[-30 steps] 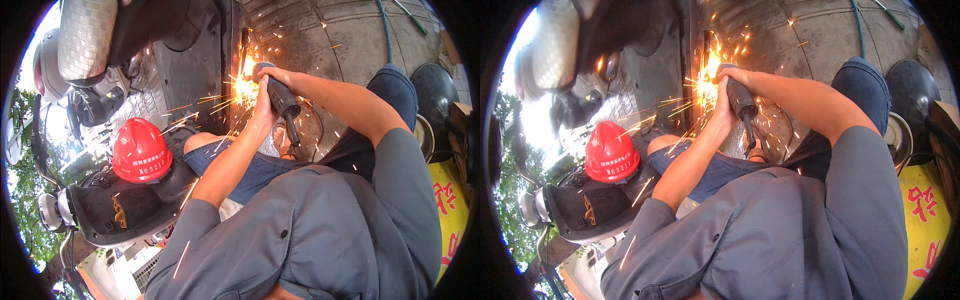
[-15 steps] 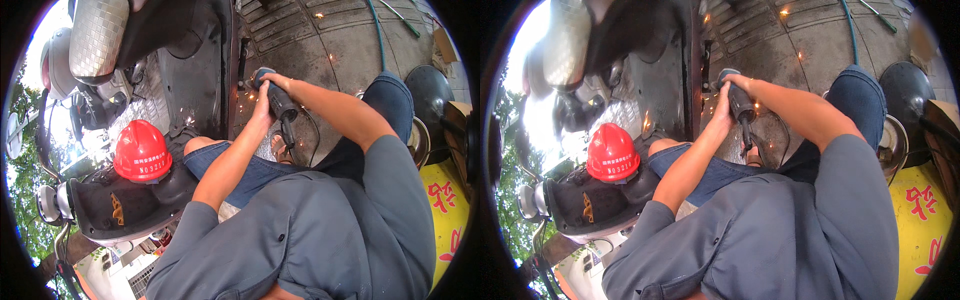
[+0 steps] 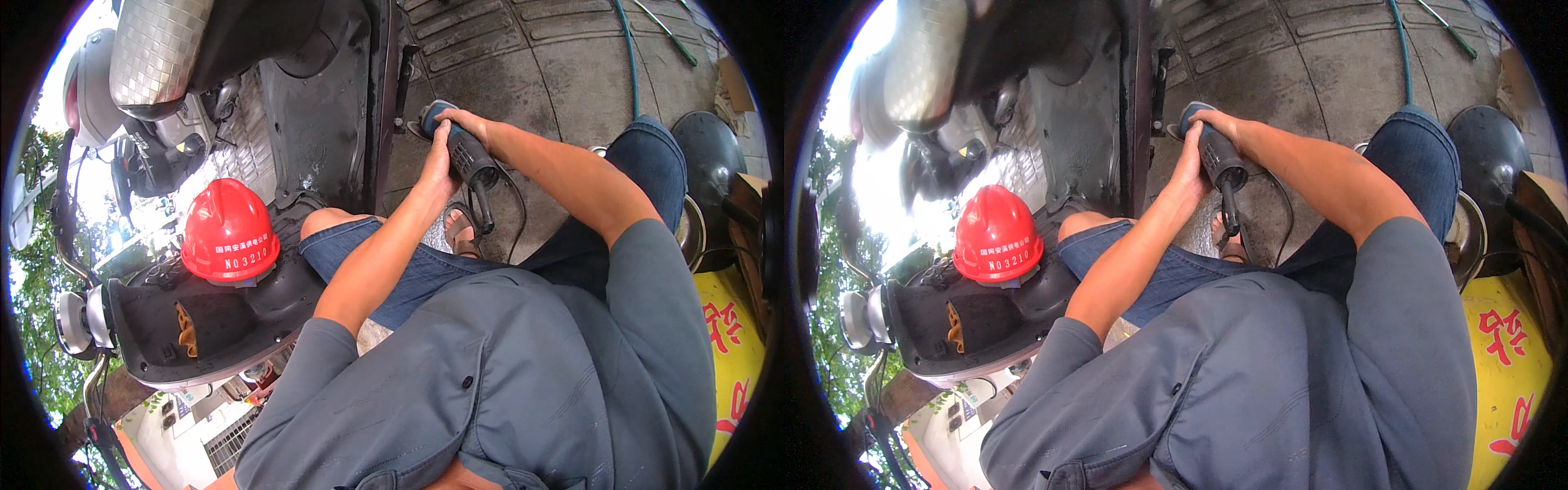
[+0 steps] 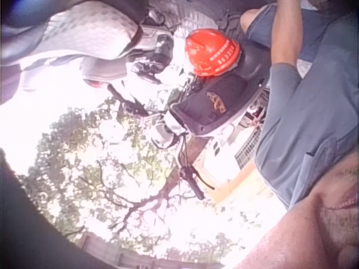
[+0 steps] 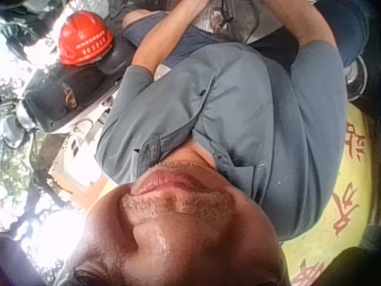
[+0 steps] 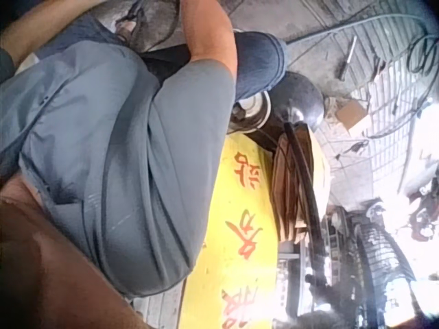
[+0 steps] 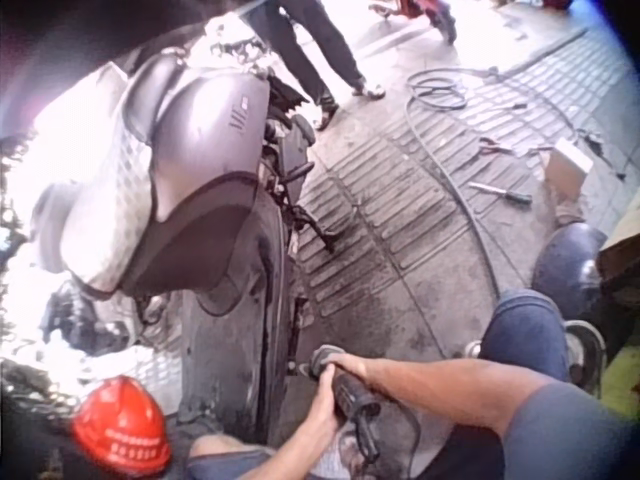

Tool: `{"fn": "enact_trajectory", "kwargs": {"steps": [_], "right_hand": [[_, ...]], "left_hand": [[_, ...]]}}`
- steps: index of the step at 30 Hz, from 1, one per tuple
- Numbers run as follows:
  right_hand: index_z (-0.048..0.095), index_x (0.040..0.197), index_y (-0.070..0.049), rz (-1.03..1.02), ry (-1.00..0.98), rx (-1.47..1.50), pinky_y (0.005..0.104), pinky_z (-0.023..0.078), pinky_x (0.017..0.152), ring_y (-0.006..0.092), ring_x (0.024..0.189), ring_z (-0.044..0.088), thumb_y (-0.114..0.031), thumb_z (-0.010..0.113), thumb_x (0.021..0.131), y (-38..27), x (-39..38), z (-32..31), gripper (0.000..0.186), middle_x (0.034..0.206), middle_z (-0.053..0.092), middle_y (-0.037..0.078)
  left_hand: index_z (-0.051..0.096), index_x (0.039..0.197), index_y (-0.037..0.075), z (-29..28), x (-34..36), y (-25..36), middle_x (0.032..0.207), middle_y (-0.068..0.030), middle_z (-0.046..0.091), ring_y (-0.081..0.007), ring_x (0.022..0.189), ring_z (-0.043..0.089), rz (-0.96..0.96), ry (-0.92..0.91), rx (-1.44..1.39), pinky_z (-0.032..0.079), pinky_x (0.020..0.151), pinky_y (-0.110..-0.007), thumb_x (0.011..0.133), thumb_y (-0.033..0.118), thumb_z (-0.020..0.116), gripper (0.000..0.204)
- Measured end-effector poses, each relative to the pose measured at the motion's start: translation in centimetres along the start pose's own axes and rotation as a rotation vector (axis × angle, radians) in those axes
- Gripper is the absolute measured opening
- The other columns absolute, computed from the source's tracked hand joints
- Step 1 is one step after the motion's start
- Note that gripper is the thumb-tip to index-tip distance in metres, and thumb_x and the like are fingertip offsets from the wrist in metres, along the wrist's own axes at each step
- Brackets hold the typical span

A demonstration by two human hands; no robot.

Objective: The person prepares an angle grinder by plugging it in, checks the water/meter area, and then sits down to grind a metal component on the underside of a scooter.

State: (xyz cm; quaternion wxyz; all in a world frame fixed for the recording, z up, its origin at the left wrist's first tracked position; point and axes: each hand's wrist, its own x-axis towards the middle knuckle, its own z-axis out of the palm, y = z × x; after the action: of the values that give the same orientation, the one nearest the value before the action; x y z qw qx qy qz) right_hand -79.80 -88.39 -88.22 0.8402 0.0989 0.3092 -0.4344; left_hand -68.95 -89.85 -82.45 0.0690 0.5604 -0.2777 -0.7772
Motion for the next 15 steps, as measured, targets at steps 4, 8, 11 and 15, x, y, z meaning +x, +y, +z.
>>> {"fn": "enact_trajectory", "kwargs": {"steps": [4, 8, 11, 15], "right_hand": [[0.06, 0.097, -0.003, 0.048, 0.034, -0.044, 0.041, 0.054, 0.06, 0.0292, 0.062, 0.062, -0.048, 0.065, 0.073, -0.3, 0.8, 0.5, 0.051, 0.081, 0.064, 0.018], [0.06, 0.095, -0.006, -0.019, 0.054, -0.164, 0.0398, 0.054, 0.057, 0.0278, 0.057, 0.06, -0.048, 0.065, 0.074, -0.6, 0.0, 2.5, 0.048, 0.079, 0.064, 0.016], [0.061, 0.094, -0.007, -0.034, 0.011, -0.142, 0.0385, 0.053, 0.054, 0.0271, 0.055, 0.06, -0.049, 0.065, 0.074, -1.0, 1.2, 0.8, 0.047, 0.078, 0.064, 0.015], [0.061, 0.093, -0.008, -0.031, 0.005, -0.183, 0.0388, 0.052, 0.054, 0.0265, 0.056, 0.06, -0.048, 0.064, 0.074, -0.8, 0.2, 1.7, 0.044, 0.077, 0.064, 0.014]], "left_hand": [[0.04, 0.129, 0.001, -0.3, 0.0, 0.1, 0.114, -0.016, 0.057, -0.0264, 0.097, 0.061, 0.013, 0.028, -0.03, 0.053, 0.085, -0.039, 0.085, 0.062, 0.05, 0.076], [0.041, 0.128, 0.001, -1.3, -0.6, 0.6, 0.112, -0.0162, 0.058, -0.0263, 0.097, 0.061, 0.069, 0.038, -0.021, 0.053, 0.085, -0.04, 0.085, 0.062, 0.048, 0.074], [0.041, 0.128, 0.001, 0.0, 0.2, 0.8, 0.112, -0.0169, 0.058, -0.0265, 0.099, 0.061, 0.062, 0.016, -0.003, 0.053, 0.086, -0.041, 0.086, 0.062, 0.047, 0.074], [0.041, 0.127, 0.001, -0.7, -0.1, 0.7, 0.109, -0.0176, 0.058, -0.0288, 0.094, 0.062, 0.061, 0.023, -0.031, 0.054, 0.081, -0.041, 0.086, 0.062, 0.046, 0.074]]}}
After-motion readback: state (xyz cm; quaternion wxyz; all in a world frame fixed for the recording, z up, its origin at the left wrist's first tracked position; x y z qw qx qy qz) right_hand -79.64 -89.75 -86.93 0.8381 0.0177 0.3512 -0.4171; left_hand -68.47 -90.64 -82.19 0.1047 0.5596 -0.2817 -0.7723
